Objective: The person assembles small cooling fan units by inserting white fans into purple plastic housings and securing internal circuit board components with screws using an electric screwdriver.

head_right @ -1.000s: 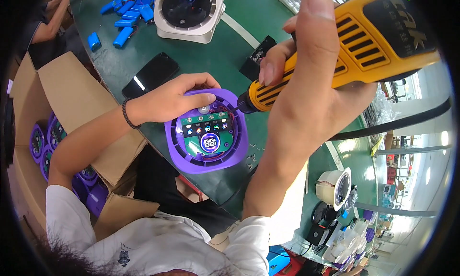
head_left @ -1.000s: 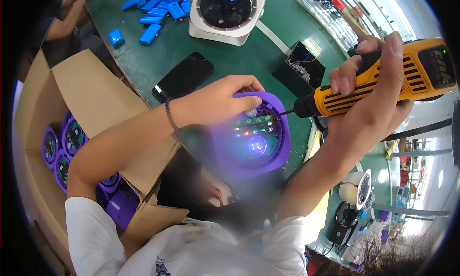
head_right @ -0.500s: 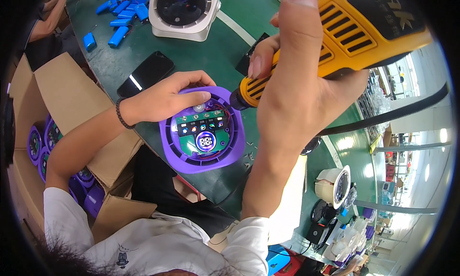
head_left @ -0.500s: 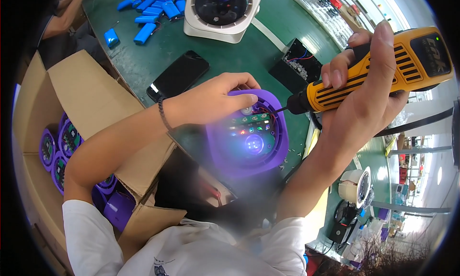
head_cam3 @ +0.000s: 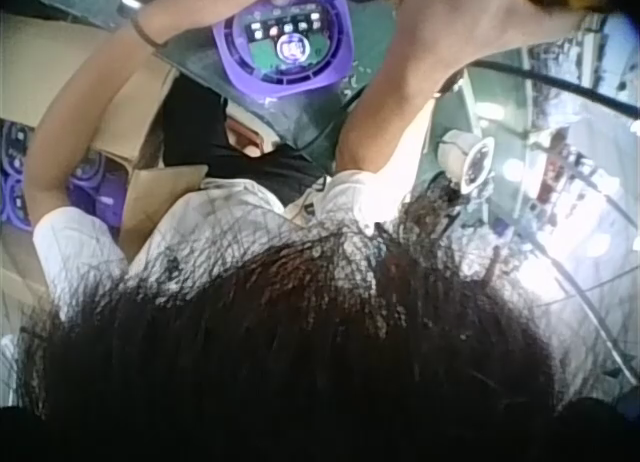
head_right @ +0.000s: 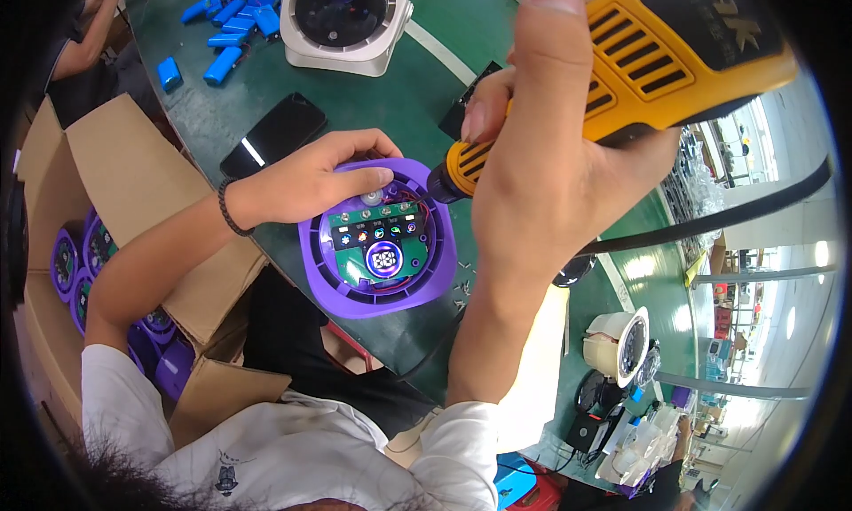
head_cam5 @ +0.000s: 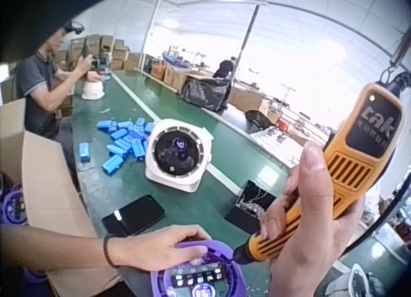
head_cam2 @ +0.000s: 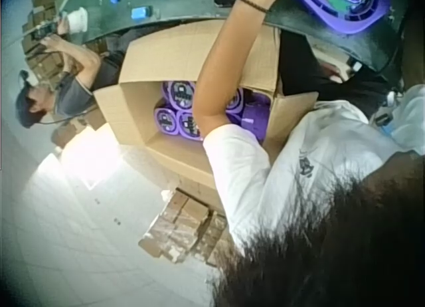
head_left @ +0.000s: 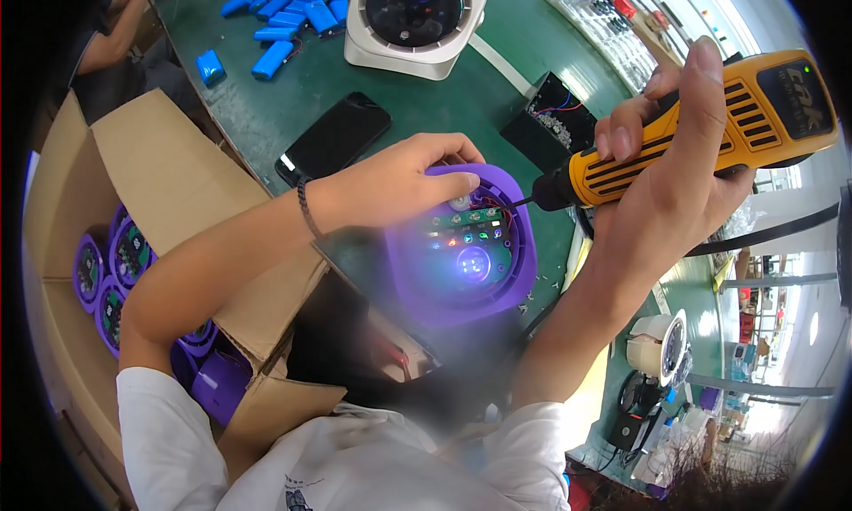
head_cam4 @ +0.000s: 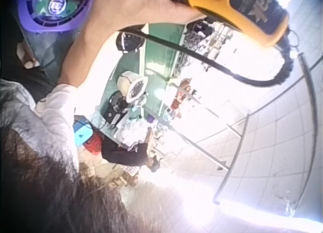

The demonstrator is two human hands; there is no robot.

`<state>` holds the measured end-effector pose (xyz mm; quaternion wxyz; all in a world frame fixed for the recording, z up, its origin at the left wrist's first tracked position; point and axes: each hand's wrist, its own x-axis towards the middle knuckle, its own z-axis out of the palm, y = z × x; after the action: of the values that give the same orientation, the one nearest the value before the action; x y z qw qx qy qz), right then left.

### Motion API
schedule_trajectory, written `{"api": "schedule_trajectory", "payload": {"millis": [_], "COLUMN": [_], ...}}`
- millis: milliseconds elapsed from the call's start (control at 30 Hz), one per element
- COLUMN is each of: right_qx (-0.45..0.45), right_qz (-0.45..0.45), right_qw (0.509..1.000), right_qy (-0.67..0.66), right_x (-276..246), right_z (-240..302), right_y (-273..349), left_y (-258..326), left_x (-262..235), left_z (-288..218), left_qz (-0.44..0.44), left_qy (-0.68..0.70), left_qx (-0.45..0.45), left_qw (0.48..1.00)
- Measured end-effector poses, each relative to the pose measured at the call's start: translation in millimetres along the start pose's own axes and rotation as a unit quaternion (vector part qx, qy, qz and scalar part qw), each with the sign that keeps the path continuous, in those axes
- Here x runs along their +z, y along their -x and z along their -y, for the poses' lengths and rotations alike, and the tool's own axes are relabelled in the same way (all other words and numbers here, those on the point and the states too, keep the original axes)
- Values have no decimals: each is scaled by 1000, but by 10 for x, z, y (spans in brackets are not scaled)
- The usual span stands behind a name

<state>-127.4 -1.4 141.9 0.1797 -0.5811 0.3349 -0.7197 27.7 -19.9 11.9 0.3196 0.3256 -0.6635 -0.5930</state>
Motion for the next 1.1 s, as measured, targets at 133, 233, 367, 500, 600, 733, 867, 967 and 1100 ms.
{"api": "schedule_trajectory", "payload": {"millis": [133,233,367,500,600,733,867,967,1100], "right_qx": [12,21,36,17,-15,-23,-84,-114,-112], "right_qz": [-37,-49,-39,-57,-105,-93,-101,-124,-110], "right_qw": [999,999,998,998,994,995,991,986,987], "right_qy": [-16,-9,-34,-34,-33,-22,10,12,39], "right_x": [38,-20,-103,-117,-141,-151,-184,-172,-284], "right_z": [73,79,45,41,33,108,65,95,25], "right_y": [27,-14,-62,-80,-98,-61,-56,-82,-132], "left_y": [-3,0,0,-9,-25,-13,-5,-21,-32], "left_x": [0,7,18,12,19,23,-2,10,5], "left_z": [39,14,-7,8,11,24,26,51,74], "left_qz": [0,1,-1,-12,-27,-31,-35,-41,-40], "left_qy": [7,23,14,-2,3,-2,-16,-25,-33], "left_qx": [-3,-4,20,40,45,58,54,90,76], "left_qw": [1000,1000,1000,999,999,998,998,995,996]}}
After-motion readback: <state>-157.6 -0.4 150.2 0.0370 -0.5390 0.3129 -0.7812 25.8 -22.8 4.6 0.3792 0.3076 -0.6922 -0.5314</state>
